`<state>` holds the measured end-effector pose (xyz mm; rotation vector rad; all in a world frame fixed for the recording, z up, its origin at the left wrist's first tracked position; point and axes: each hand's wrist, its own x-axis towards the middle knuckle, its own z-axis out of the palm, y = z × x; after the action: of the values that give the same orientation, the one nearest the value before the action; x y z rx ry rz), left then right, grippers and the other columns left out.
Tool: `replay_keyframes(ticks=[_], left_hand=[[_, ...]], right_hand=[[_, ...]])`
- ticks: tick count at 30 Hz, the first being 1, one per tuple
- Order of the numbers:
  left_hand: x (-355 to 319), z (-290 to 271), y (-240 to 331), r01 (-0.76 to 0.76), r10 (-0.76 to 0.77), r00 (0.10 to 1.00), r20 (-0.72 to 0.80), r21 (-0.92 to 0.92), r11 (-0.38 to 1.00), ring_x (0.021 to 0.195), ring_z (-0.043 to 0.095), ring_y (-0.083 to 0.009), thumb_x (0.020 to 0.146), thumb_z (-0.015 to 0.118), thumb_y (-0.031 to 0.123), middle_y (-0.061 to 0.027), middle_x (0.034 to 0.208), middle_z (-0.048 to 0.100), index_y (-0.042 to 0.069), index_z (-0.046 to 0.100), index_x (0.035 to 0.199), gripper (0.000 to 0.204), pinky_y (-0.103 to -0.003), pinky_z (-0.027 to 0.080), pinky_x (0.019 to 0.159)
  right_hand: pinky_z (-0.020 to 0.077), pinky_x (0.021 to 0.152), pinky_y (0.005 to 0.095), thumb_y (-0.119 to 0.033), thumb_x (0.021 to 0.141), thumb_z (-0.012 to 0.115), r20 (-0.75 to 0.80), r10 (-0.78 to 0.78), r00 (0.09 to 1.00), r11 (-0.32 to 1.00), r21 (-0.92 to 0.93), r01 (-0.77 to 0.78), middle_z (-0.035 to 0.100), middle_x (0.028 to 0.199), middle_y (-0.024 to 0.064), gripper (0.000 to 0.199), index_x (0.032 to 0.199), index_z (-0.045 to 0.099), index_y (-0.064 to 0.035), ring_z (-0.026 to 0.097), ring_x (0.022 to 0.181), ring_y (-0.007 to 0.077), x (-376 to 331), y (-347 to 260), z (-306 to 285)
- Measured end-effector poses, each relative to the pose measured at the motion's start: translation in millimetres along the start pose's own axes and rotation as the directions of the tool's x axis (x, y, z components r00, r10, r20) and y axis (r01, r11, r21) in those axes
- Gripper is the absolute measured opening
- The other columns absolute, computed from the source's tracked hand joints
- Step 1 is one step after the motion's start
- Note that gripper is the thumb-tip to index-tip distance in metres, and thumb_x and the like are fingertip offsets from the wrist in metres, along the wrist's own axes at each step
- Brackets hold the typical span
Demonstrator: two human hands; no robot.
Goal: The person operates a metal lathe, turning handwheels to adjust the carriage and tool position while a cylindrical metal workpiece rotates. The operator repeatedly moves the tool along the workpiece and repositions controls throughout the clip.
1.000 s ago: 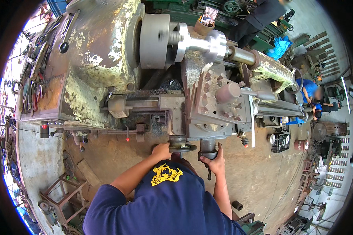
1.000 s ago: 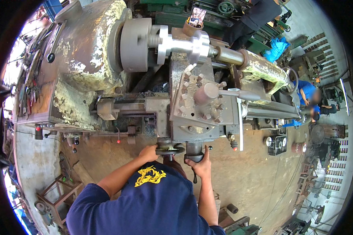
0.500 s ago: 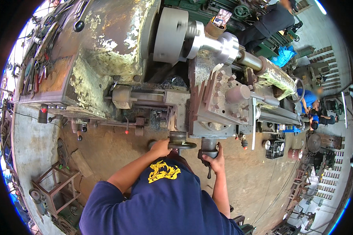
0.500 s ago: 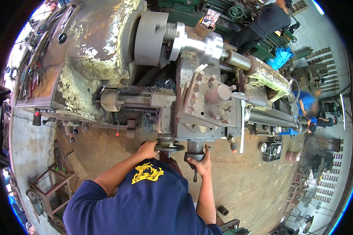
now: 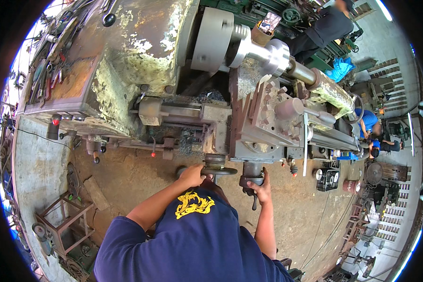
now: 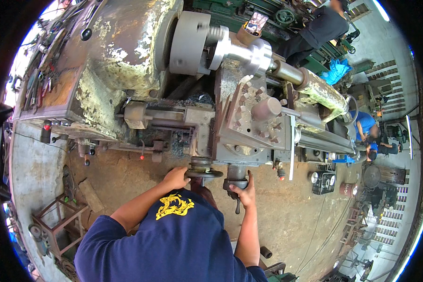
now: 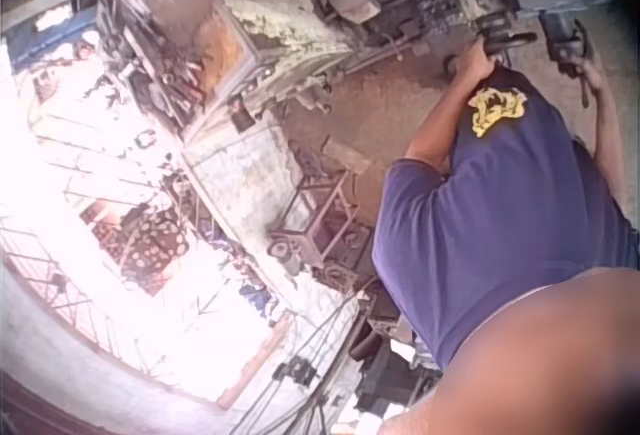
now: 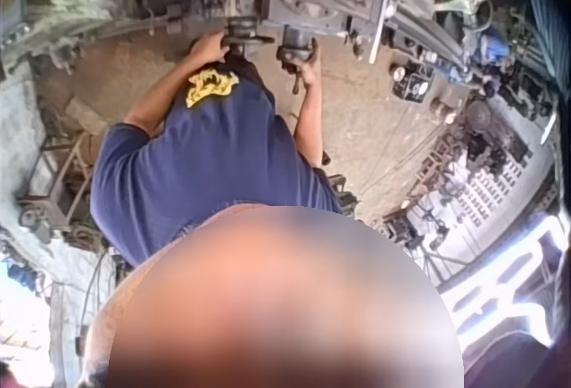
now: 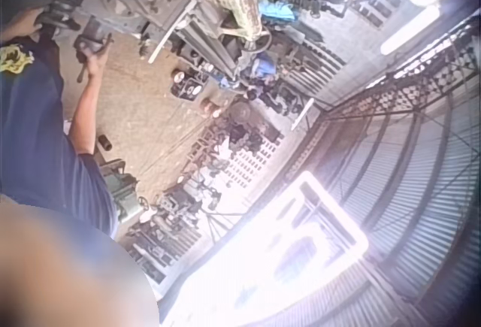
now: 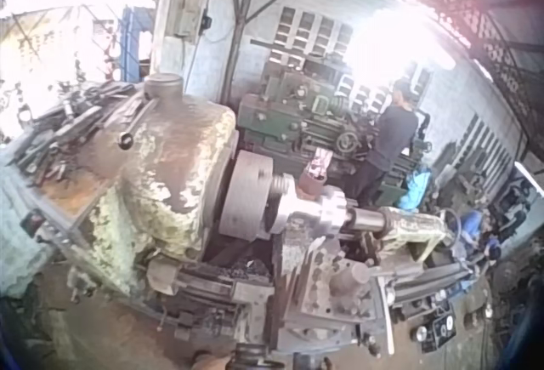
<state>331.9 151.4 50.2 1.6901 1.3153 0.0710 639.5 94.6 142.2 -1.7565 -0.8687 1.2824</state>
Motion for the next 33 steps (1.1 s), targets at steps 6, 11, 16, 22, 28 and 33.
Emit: replay_keyframes(ticks=[6, 11, 16, 22, 28, 33], left_hand=[[-13.7, -7.8, -10.3, 0.032, -0.032, 0.999, 0.021, -0.005, 0.999, 0.125, 0.052, -0.0404, 0.087, 0.067, 0.034, -0.0242, 0.135, 0.056, 0.001, 0.052, 0.136, 0.061, -0.046, 0.042, 0.106], [-26.2, -2.8, -23.0, -0.057, 0.057, 0.997, -0.059, -0.005, 0.998, 0.129, 0.05, -0.0399, 0.087, 0.067, 0.034, -0.0234, 0.14, 0.053, 0.004, 0.045, 0.144, 0.068, -0.045, 0.041, 0.108], [-36.1, 2.9, -34.4, -0.009, 0.006, 0.997, -0.075, -0.03, 1.0, 0.129, 0.05, -0.0397, 0.088, 0.066, 0.034, -0.0229, 0.141, 0.052, 0.005, 0.043, 0.145, 0.068, -0.045, 0.041, 0.108], [-50.8, 8.7, -48.1, 0.062, -0.062, 0.998, 0.028, 0.019, 0.998, 0.125, 0.054, -0.0387, 0.087, 0.067, 0.036, -0.0231, 0.134, 0.058, 0.003, 0.05, 0.139, 0.063, -0.046, 0.043, 0.105], [-69.7, 23.1, -58.1, 0.067, -0.068, 0.997, 0.046, 0.022, 0.997, 0.116, 0.059, -0.0405, 0.085, 0.069, 0.036, -0.0224, 0.125, 0.063, 0.004, 0.055, 0.134, 0.06, -0.047, 0.047, 0.1], [-69.2, 54.0, -95.0, 0.085, -0.084, 0.995, -0.054, 0.032, 0.996, 0.11, 0.062, -0.0411, 0.084, 0.069, 0.036, -0.023, 0.118, 0.066, 0.004, 0.059, 0.129, 0.056, -0.048, 0.05, 0.095]], right_hand=[[0.0561, 0.087, 0.0399, -0.014, 0.064, 0.088, 0.006, 0.02, 1.0, 0.999, 0.047, -0.02, 0.059, 0.121, 0.0228, 0.113, 0.154, 0.02, 0.0004, 0.065, 0.103, 0.0311, 3.1, 8.2, -3.0], [0.056, 0.088, 0.0412, -0.015, 0.065, 0.087, 0.019, 0.015, 1.0, 0.997, 0.08, -0.017, 0.058, 0.123, 0.0229, 0.112, 0.154, 0.021, 0.0002, 0.065, 0.104, 0.0314, 5.3, 13.2, -5.5], [0.0557, 0.089, 0.041, -0.016, 0.065, 0.086, 0.039, 0.042, 0.998, 0.993, 0.106, -0.046, 0.057, 0.125, 0.0214, 0.11, 0.154, 0.023, 0.0003, 0.065, 0.104, 0.0316, 5.8, 13.2, -7.3], [0.0575, 0.085, 0.0438, -0.017, 0.069, 0.081, 0.077, 0.061, 0.995, 0.991, 0.117, -0.069, 0.059, 0.124, 0.0227, 0.105, 0.155, 0.021, -0.003, 0.067, 0.103, 0.0336, 3.8, 8.7, -5.8], [0.0588, 0.082, 0.0435, -0.023, 0.072, 0.078, 0.125, 0.075, 0.989, 0.993, 0.085, -0.087, 0.061, 0.124, 0.0227, 0.101, 0.155, 0.022, -0.0045, 0.068, 0.102, 0.0345, -1.2, 3.3, -6.7], [0.0592, 0.08, 0.0432, -0.025, 0.075, 0.077, 0.162, 0.026, 0.986, 0.992, 0.12, -0.046, 0.061, 0.124, 0.0223, 0.098, 0.154, 0.023, -0.0035, 0.068, 0.102, 0.034, 1.1, 6.2, -6.9]])
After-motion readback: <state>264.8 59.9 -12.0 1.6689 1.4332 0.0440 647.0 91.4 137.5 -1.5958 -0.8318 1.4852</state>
